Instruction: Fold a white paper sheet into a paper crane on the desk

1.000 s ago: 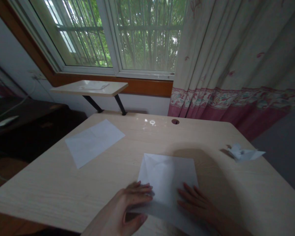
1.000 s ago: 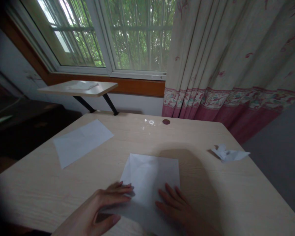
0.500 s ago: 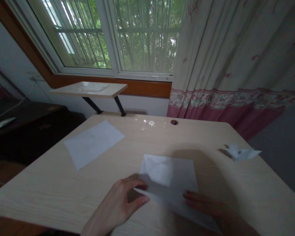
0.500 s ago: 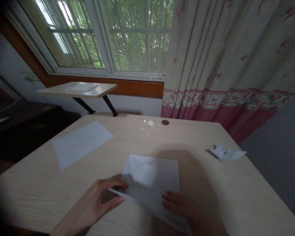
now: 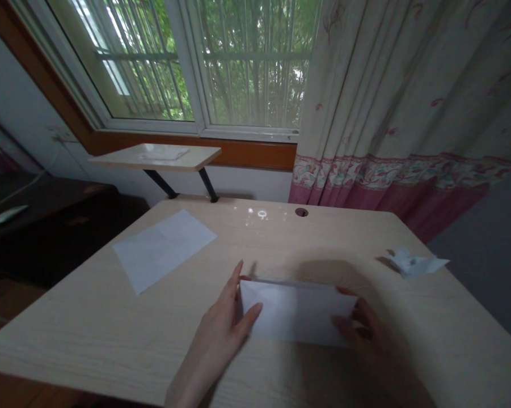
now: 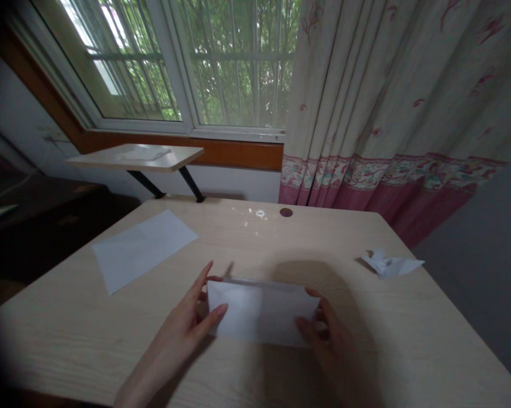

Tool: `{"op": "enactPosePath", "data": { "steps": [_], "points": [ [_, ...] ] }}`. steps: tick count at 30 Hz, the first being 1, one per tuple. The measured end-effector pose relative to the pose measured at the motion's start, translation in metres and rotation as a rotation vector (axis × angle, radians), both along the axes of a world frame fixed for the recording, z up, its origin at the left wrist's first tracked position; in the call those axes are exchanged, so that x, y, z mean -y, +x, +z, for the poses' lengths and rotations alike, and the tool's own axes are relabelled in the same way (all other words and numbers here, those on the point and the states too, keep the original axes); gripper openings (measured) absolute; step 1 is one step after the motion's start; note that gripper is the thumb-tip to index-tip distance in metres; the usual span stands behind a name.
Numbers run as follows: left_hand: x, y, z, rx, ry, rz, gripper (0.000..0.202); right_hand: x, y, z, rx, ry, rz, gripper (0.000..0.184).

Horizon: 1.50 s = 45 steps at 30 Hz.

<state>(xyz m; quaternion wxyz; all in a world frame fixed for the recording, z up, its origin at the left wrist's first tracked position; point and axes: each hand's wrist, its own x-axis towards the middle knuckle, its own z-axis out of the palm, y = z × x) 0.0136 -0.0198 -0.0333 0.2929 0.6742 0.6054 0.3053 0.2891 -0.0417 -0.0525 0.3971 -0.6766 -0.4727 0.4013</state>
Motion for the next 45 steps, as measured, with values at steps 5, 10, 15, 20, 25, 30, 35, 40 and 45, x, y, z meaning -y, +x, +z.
{"op": "enactPosePath", "data": {
  "steps": [5,10,15,20,25,30,35,40,45],
  "points": [
    [-0.001,0.003,-0.008,-0.09,0.107,0.008,0.067,-0.002,-0.003,-0.004,0.031,-0.017,-0.057,0.077],
    [-0.003,0.007,-0.011,-0.144,0.195,-0.006,0.06,0.0,-0.003,-0.014,0.095,0.088,-0.054,0.075],
    [-0.002,0.013,-0.007,-0.231,0.324,-0.02,0.06,0.001,-0.009,-0.013,0.358,0.282,-0.052,0.072],
    [0.005,0.031,-0.001,-0.374,0.494,0.026,0.064,0.004,-0.03,-0.003,0.793,0.608,-0.112,0.064],
    [0.01,0.048,-0.009,-0.445,0.527,-0.036,0.065,0.007,-0.055,-0.012,0.994,0.594,-0.07,0.056],
    [0.012,0.055,-0.032,-0.419,0.451,-0.152,0.065,0.009,-0.068,-0.032,1.024,0.475,0.019,0.045],
    [0.013,0.057,-0.048,-0.501,0.412,-0.195,0.051,0.007,-0.07,-0.042,1.009,0.451,0.1,0.047],
    [0.013,0.059,-0.05,-0.572,0.391,-0.231,0.047,0.005,-0.068,-0.049,1.007,0.419,0.163,0.048],
    [0.012,0.058,-0.054,-0.621,0.421,-0.252,0.05,0.006,-0.068,-0.051,1.09,0.342,0.298,0.048]
  ]
}}
